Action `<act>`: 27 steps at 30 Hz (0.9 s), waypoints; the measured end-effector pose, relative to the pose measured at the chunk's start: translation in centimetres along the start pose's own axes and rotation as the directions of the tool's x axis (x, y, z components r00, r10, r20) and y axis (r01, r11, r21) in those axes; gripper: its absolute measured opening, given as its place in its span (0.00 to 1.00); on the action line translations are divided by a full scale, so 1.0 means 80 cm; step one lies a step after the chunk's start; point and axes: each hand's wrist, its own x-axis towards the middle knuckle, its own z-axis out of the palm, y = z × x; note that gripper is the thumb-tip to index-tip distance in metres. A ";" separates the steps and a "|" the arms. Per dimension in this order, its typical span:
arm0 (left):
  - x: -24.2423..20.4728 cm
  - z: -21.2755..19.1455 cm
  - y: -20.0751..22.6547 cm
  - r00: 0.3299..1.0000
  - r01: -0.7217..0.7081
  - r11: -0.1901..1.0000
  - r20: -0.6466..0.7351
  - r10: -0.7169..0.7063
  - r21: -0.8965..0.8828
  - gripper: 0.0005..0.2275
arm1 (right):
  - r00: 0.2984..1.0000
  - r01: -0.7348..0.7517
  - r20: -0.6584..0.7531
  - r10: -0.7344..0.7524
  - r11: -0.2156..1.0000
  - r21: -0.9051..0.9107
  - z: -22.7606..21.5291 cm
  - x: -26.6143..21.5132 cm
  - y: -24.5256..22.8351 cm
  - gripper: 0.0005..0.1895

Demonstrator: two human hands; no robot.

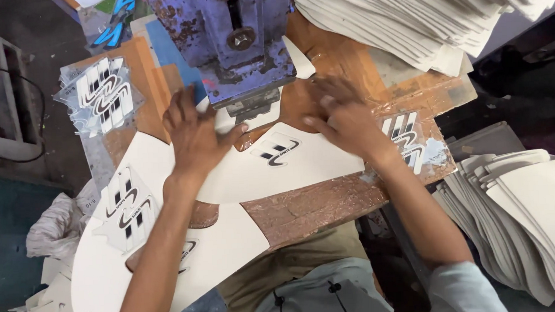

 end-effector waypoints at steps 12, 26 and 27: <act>-0.070 -0.021 0.031 0.984 0.033 0.972 0.178 0.009 -0.233 0.24 | 0.626 -0.577 -0.094 0.774 0.541 0.612 -0.157 -0.254 0.006 0.09; -0.086 -0.006 0.022 0.987 0.032 0.988 0.159 -0.007 -0.150 0.28 | 0.933 -0.326 0.239 0.267 0.352 0.877 0.078 0.005 -0.043 0.19; -0.082 -0.005 0.022 0.994 0.084 0.939 0.097 -0.054 -0.334 0.39 | 0.948 -0.246 0.129 0.292 0.414 0.876 0.082 0.021 -0.032 0.18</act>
